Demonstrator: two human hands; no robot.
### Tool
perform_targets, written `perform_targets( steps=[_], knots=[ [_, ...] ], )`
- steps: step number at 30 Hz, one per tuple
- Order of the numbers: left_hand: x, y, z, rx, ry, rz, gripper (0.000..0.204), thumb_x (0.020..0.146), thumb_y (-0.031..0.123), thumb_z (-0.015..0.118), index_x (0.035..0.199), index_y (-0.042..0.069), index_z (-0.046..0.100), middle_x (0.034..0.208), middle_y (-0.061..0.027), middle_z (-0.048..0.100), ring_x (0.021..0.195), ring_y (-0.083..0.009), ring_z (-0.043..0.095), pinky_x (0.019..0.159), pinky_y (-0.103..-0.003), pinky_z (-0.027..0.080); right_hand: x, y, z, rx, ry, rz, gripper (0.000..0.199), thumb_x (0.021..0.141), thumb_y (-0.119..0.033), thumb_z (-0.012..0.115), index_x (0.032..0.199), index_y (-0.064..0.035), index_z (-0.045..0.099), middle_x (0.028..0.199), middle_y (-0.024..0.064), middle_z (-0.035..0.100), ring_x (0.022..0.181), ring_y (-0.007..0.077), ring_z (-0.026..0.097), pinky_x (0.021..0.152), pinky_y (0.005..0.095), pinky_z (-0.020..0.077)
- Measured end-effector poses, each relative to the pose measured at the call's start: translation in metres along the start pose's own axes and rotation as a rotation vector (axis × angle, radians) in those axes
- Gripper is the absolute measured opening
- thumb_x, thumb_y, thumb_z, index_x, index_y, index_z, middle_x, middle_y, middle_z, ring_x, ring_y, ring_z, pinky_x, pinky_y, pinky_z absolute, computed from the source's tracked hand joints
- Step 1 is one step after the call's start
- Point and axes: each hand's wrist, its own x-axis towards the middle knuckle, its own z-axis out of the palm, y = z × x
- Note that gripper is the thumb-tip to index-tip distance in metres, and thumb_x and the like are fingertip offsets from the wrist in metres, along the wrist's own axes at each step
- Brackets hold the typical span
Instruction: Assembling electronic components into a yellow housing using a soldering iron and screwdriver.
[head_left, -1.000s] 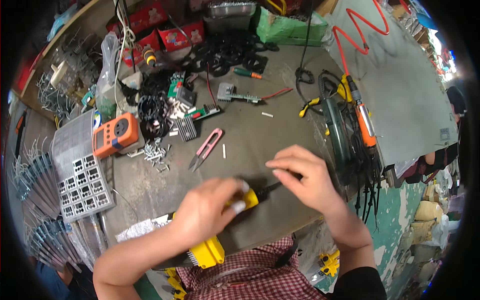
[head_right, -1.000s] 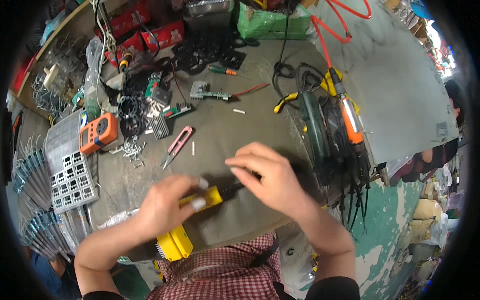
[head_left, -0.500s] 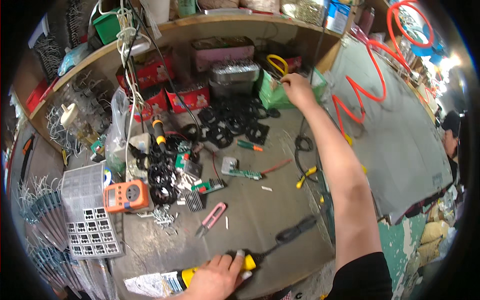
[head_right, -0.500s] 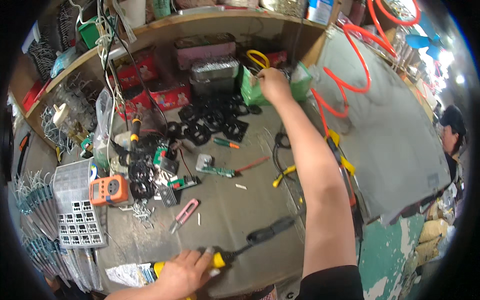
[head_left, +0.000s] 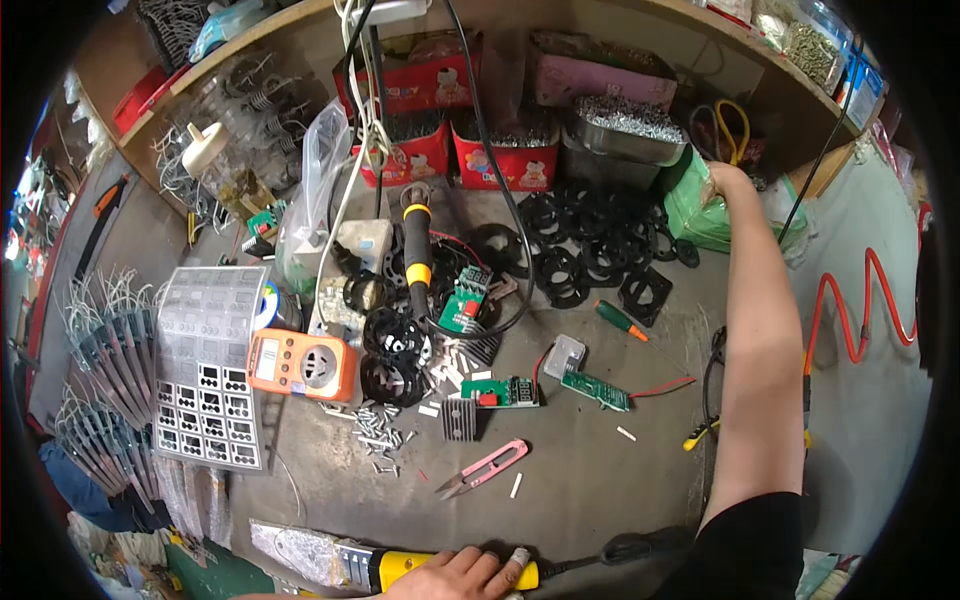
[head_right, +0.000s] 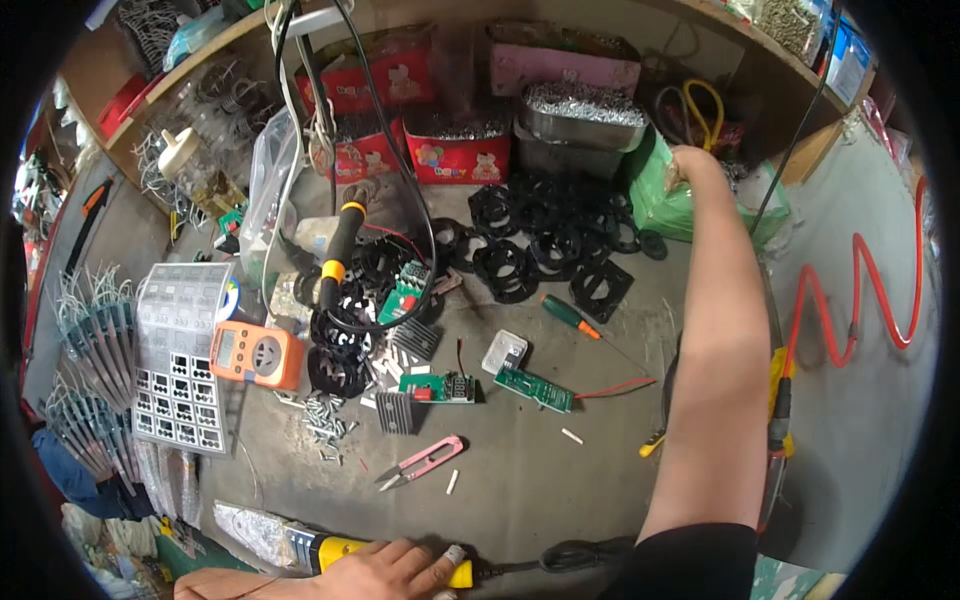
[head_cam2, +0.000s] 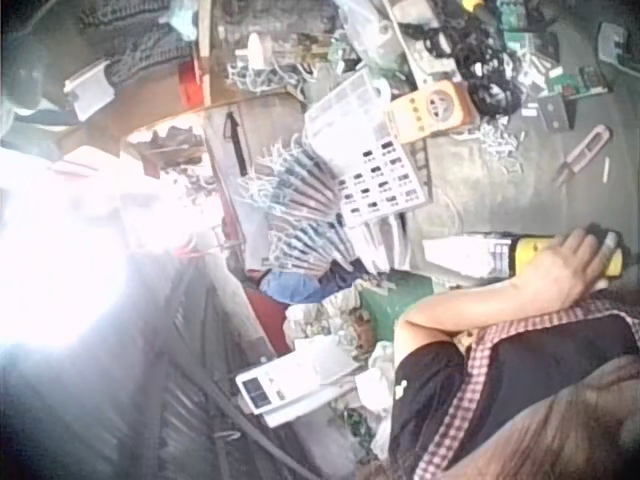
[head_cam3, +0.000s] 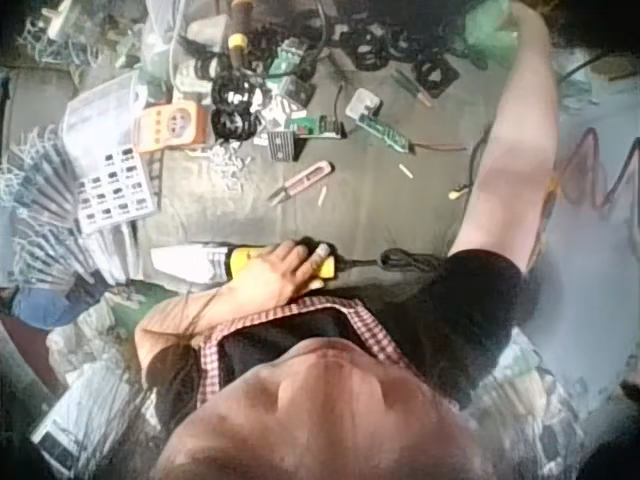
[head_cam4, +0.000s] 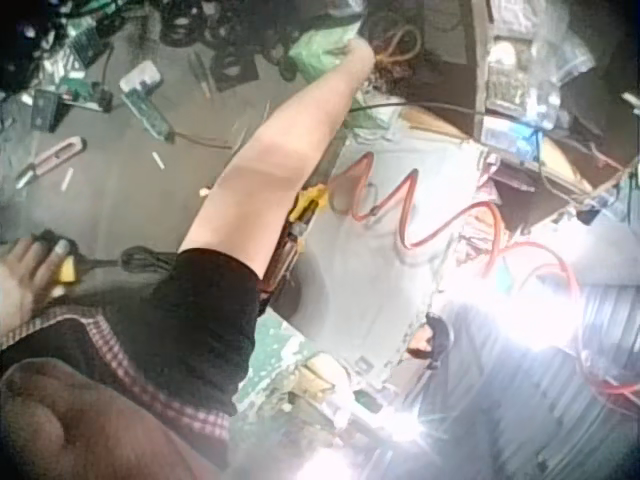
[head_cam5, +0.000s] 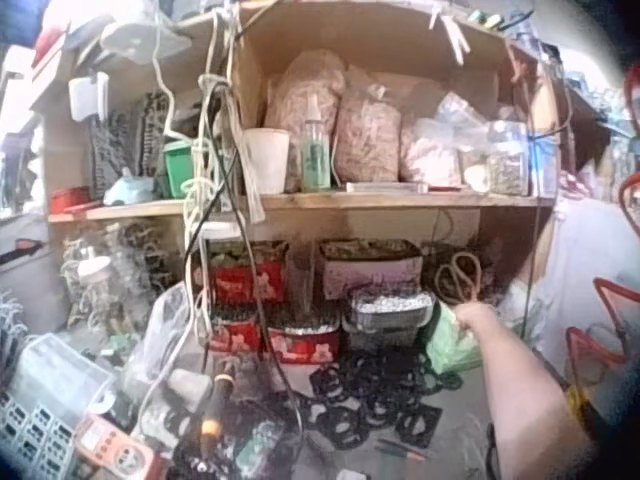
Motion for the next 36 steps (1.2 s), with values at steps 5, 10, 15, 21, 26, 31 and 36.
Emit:
perform_targets(
  steps=[5, 10, 15, 21, 26, 31, 36],
  knots=[
    [0.001, -0.001, 0.001, -0.035, 0.015, 0.025, 0.052, 0.088, 0.031, 0.058, 0.129, -0.001, 0.051, 0.098, -0.0135, 0.058, 0.087, -0.0271, 0.058, 0.07, -0.034, 0.051, -0.017, -0.001, 0.002, 0.072, 0.142, -0.069, 0.042, 0.053, -0.02, 0.082, 0.092, -0.0056, 0.072, 0.093, 0.0195, 0.069, 0.082, 0.0311, 0.067, 0.076, 0.0411, 0.0528],
    [-0.004, 0.001, 0.008, -0.008, 0.011, -0.018, 0.054, 0.085, 0.031, 0.061, 0.128, 0.0, 0.051, 0.096, -0.0137, 0.058, 0.088, -0.0283, 0.058, 0.074, -0.038, 0.05, -0.067, -0.013, -0.012, -0.133, 0.382, 0.127, 0.03, 0.066, -0.015, 0.074, 0.094, -0.0048, 0.072, 0.098, 0.0168, 0.069, 0.091, 0.0307, 0.066, 0.083, 0.0391, 0.0512],
    [-0.003, 0.002, 0.004, -0.006, -0.001, 0.0, 0.053, 0.085, 0.028, 0.062, 0.128, 0.0, 0.052, 0.097, -0.0146, 0.058, 0.089, -0.0298, 0.058, 0.076, -0.039, 0.05, -0.091, 0.068, -0.005, -0.414, 0.281, 0.186, 0.026, 0.072, -0.019, 0.07, 0.096, -0.0112, 0.074, 0.094, 0.0125, 0.07, 0.089, 0.0291, 0.067, 0.081, 0.0373, 0.0516],
    [-0.003, 0.004, 0.004, 0.007, -0.013, -0.028, 0.054, 0.084, 0.028, 0.063, 0.129, 0.001, 0.052, 0.099, -0.0149, 0.059, 0.088, -0.0306, 0.058, 0.074, -0.039, 0.049, -0.105, -0.035, -0.018, 0.34, 0.08, -0.286, 0.032, 0.079, -0.023, 0.064, 0.108, -0.0118, 0.069, 0.104, 0.0101, 0.069, 0.093, 0.0274, 0.066, 0.082, 0.0352, 0.0504],
    [-0.001, 0.005, 0.005, 0.005, 0.011, -0.033, 0.052, 0.083, 0.03, 0.065, 0.127, 0.003, 0.055, 0.097, -0.0142, 0.061, 0.083, -0.0304, 0.059, 0.069, -0.039, 0.05, -0.077, -0.063, -0.019, -0.248, -0.032, -0.057, 0.03, 0.077, -0.013, 0.065, 0.106, -0.0082, 0.07, 0.113, 0.0138, 0.066, 0.098, 0.0334, 0.063, 0.082, 0.042, 0.0515],
    [-0.002, 0.006, 0.007, 0.006, 0.019, -0.054, 0.051, 0.084, 0.032, 0.065, 0.126, 0.005, 0.056, 0.097, -0.0131, 0.061, 0.083, -0.0294, 0.06, 0.068, -0.039, 0.05, -0.064, -0.056, -0.007, -0.307, -0.043, -0.008, 0.03, 0.075, -0.005, 0.061, 0.104, -0.0058, 0.07, 0.107, 0.0177, 0.066, 0.091, 0.0342, 0.064, 0.075, 0.0421, 0.053],
    [0.001, 0.001, 0.004, 0.056, 0.001, -0.037, 0.052, 0.085, 0.035, 0.063, 0.126, 0.005, 0.056, 0.096, -0.013, 0.061, 0.083, -0.0295, 0.06, 0.069, -0.039, 0.05, -0.087, -0.045, -0.016, -0.118, 0.21, -0.101, 0.028, 0.073, -0.005, 0.062, 0.1, -0.0052, 0.07, 0.103, 0.0208, 0.066, 0.09, 0.0371, 0.064, 0.076, 0.0434, 0.0527]
  ],
)
